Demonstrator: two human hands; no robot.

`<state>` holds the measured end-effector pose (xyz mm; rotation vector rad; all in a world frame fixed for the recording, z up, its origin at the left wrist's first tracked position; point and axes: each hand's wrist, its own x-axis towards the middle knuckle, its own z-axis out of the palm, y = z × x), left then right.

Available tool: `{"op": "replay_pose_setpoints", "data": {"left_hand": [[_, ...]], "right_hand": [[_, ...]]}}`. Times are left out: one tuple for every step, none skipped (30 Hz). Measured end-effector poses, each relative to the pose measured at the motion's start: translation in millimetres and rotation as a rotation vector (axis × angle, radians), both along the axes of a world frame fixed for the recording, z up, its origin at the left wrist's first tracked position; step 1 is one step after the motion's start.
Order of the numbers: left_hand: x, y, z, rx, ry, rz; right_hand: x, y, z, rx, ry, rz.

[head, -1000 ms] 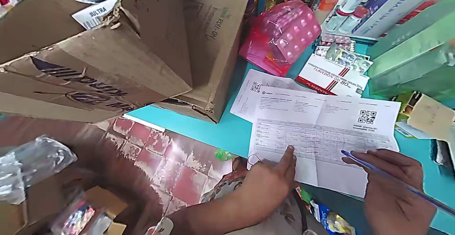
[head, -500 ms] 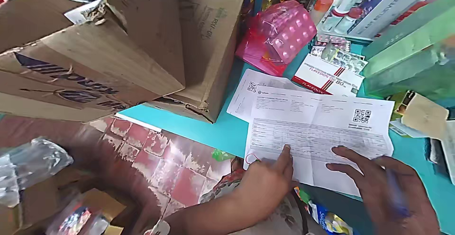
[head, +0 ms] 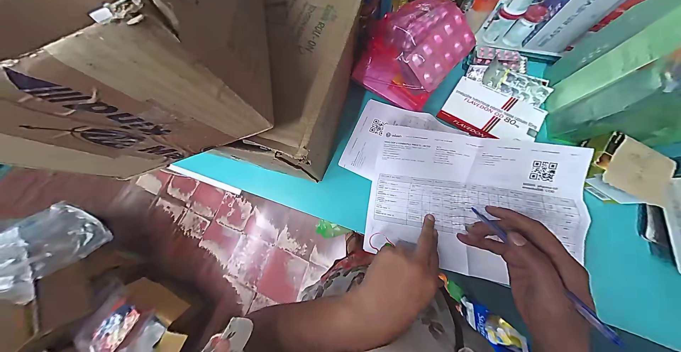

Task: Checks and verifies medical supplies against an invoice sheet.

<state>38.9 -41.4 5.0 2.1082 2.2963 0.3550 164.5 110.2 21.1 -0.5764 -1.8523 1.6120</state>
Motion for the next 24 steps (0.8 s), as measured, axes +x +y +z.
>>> {"op": "replay_pose_setpoints", "data": {"left_hand": [[0,0,0,0.0,0.007,0.005],[0,0,0,-0.001,0.012,0.009],[0,0,0,-0.001,0.015,0.013],[0,1,0,-0.008,0.015,0.016],[0,1,1,-0.017,0.015,0.016],[0,1,1,-0.021,0.015,0.014],[0,1,1,-0.02,0.011,0.013],[-1,1,0,-0.016,0.002,0.013],[-1,1,0,-0.014,-0.007,0.014],[-2,0,0,-0.016,-0.015,0.012],[-2,0,-1,-0.014,-0.021,0.009],[-3,0,-2,-0.01,-0.026,0.006],[-3,0,-4,0.0,-0.032,0.006],[-3,-1,-4,0.006,-0.035,0.004],[-3,0,-5,0.011,-0.039,0.005],[-3,0,-4,0.012,-0.041,0.008],[-3,1,-4,0.013,-0.044,0.011],[-3,2,-4,0.021,-0.044,0.017],[-2,3,-4,0.032,-0.042,0.025],[-1,5,-5,0.049,-0.04,0.035],[0,6,-6,0.069,-0.046,0.047],[2,7,-7,0.087,-0.056,0.06],[3,9,-8,0.105,-0.067,0.072],[4,11,-9,0.113,-0.07,0.081]], "right_hand": [[-1,0,-2,0.0,-0.003,-0.009],[-1,0,-3,0.006,-0.005,-0.019],[-1,0,-4,0.027,-0.006,-0.031],[-1,1,-5,0.062,-0.012,-0.041],[-1,2,-6,0.098,-0.02,-0.051],[0,4,-7,0.121,-0.027,-0.063],[-1,5,-8,0.14,-0.039,-0.083],[-1,5,-9,0.161,-0.058,-0.104],[-1,6,-10,0.186,-0.076,-0.127],[-2,7,-11,0.215,-0.09,-0.154],[-2,9,-12,0.242,-0.101,-0.176],[-1,11,-14,0.262,-0.105,-0.182],[0,14,-15,0.27,-0.105,-0.174],[1,17,-16,0.269,-0.106,-0.166],[2,18,-18,0.264,-0.111,-0.163],[1,19,-19,0.261,-0.119,-0.161],[1,20,-21,0.267,-0.131,-0.156],[0,20,-22,0.283,-0.143,-0.154],[0,21,-26,0.308,-0.149,-0.161],[0,23,-30,0.342,-0.154,-0.171],[1,23,-33,0.37,-0.16,-0.178],[2,24,-35,0.384,-0.165,-0.18],[2,24,-36,0.393,-0.166,-0.179],[2,24,-36,0.391,-0.165,-0.182]]}}
